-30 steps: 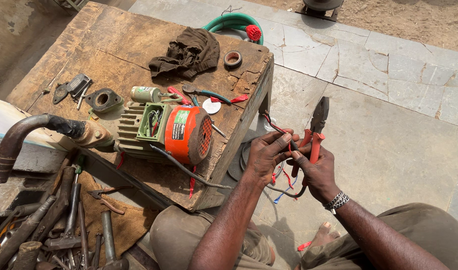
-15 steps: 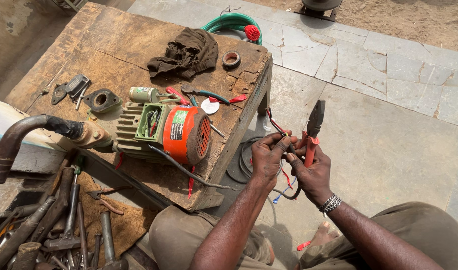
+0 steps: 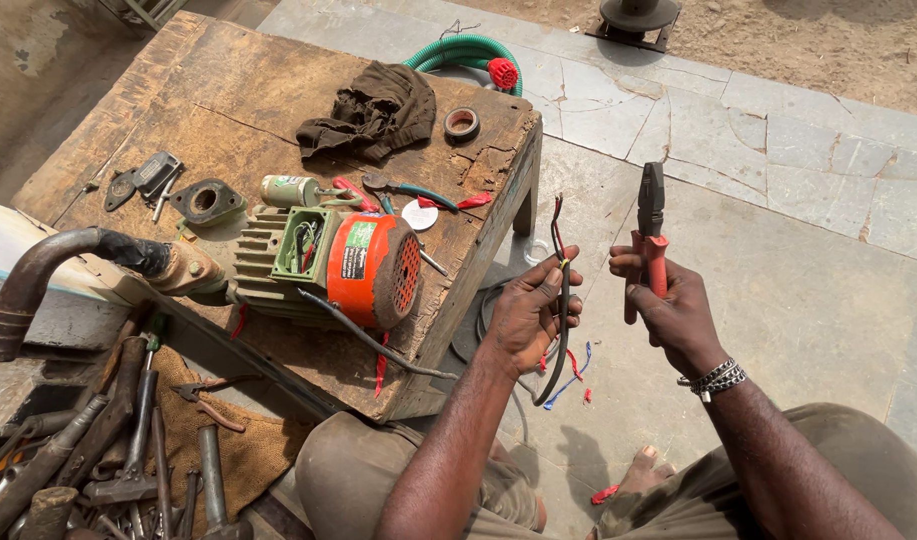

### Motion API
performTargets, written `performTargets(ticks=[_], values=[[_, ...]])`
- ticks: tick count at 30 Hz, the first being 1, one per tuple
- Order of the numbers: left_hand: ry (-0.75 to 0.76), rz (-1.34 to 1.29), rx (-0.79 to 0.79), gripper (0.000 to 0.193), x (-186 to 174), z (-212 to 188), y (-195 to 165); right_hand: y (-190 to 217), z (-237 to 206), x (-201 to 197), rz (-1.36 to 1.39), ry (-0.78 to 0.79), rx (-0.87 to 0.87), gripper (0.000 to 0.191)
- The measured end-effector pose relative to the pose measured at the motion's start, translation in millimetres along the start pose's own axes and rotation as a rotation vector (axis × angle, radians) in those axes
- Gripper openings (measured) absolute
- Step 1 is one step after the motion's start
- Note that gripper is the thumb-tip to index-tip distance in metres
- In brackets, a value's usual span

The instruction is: The person sits on the ground repairing an electric water pump motor. They use pliers to strip and trim the motor's wire leads, twist the exposed copper wires together, and wrap the connections with black electrical tape pulled by hand.

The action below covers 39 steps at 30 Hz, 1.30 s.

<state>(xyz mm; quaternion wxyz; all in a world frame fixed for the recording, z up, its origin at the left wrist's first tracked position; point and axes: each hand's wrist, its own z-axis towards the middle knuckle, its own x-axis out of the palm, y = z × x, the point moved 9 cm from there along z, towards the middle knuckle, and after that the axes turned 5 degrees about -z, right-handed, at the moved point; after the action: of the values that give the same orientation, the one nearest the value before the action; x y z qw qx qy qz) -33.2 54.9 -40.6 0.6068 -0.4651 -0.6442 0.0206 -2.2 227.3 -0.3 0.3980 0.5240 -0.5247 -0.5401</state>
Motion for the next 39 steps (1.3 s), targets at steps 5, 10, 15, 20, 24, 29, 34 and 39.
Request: performTargets(ticks=[5, 10, 15, 20, 24, 29, 34, 39], values=[[0.094, -0.062, 0.045, 0.041, -4.5, 4.0, -16.6, -6.9, -4.7, -6.6, -0.446, 0.205, -0.001, 0.076], [-0.055, -0.018, 0.144, 0.028, -23.5, 4.4, -31.8, 19.9, -17.6, 17.9, -0.414, 0.461, -0.346, 0.078], [-0.127, 0.089, 0.224, 0.022, -23.1, -2.9, -41.3, -4.9, -20.7, 31.2, -0.431, 0.555, 0.049, 0.081], [-0.196, 0.201, 0.294, 0.019, -24.5, -6.7, -46.2, 2.5, -26.6, 36.0, -0.427, 0.575, 0.092, 0.088], [-0.234, 0.272, 0.343, 0.016, -26.1, -5.8, -44.3, 6.0, -26.1, 39.0, -0.504, 0.568, 0.012, 0.084], [-0.247, 0.24, 0.356, 0.012, -26.8, -4.9, -41.7, 33.0, -25.5, 49.3, -0.503, 0.502, -0.45, 0.067], [-0.248, 0.229, 0.369, 0.01, -20.5, -8.2, -45.5, 18.6, -17.2, 52.0, -0.563, 0.418, -0.327, 0.053], [-0.135, 0.131, 0.303, 0.017, -11.3, -12.6, -55.5, 18.2, -12.2, 54.6, -0.653, 0.347, -0.262, 0.045]])
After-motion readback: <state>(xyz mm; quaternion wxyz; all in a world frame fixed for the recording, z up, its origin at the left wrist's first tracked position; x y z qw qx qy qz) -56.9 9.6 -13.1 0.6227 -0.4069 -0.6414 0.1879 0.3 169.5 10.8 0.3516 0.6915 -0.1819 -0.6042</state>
